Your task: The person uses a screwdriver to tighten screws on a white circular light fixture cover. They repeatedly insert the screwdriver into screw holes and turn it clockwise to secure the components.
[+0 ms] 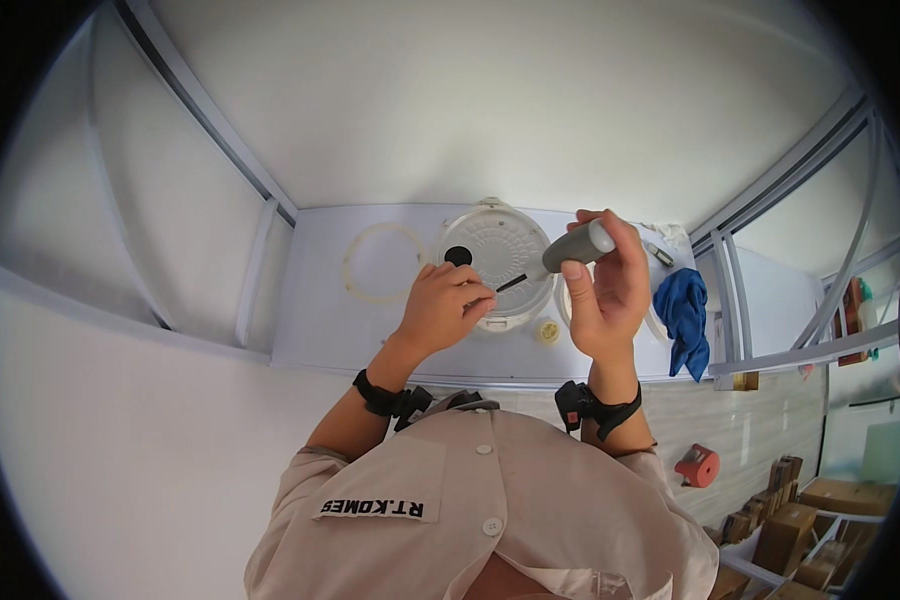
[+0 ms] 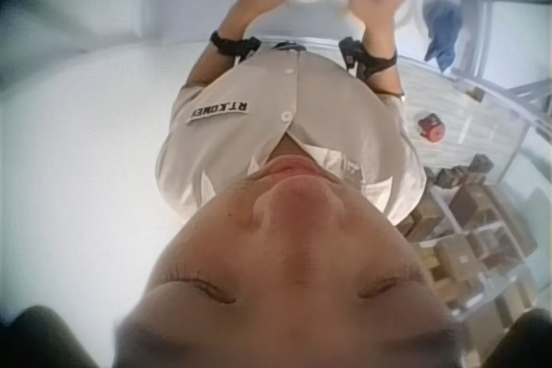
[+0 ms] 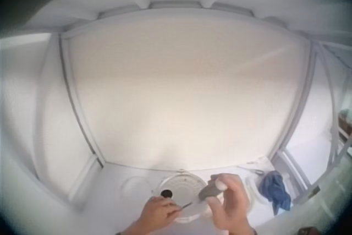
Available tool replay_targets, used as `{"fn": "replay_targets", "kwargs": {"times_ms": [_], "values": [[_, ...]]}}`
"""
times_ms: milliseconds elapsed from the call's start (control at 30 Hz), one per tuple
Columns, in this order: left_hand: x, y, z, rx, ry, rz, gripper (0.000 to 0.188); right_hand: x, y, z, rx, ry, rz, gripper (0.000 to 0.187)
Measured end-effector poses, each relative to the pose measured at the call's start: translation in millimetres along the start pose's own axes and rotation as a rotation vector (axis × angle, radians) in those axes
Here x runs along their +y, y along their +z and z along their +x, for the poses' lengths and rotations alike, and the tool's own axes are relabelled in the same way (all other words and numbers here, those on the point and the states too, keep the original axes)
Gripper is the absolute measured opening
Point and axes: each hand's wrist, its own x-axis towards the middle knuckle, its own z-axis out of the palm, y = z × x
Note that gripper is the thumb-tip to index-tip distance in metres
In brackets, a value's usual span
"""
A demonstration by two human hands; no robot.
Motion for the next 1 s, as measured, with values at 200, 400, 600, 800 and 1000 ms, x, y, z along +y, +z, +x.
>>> {"fn": "replay_targets", "kwargs": {"times_ms": [200,400,600,800,1000], "values": [[2.7,-1.8,-0.9,0.010,-0.007,-0.002,0.014,2.4,-5.9,-2.2,0.084,0.047,0.002,0.059],[-2.6,-20.7,-6.0,0.069,-0.002,0.013,0.045,4.1,-3.6,-4.4,0.070,0.032,-0.004,0.058],[-28.6,-22.7,-19.3,0.076,-0.086,-0.012,0.077,6.3,1.4,-3.3,0.045,0.017,0.015,0.058],[-26.9,-12.9,-23.9,0.143,-0.125,-0.103,0.072,8.2,9.1,-5.7,0.023,0.023,0.017,0.059],[-10.9,-3.4,-28.6,0.177,-0.205,-0.022,0.075,8.6,17.0,-8.7,0.018,0.009,0.015,0.059]]}}
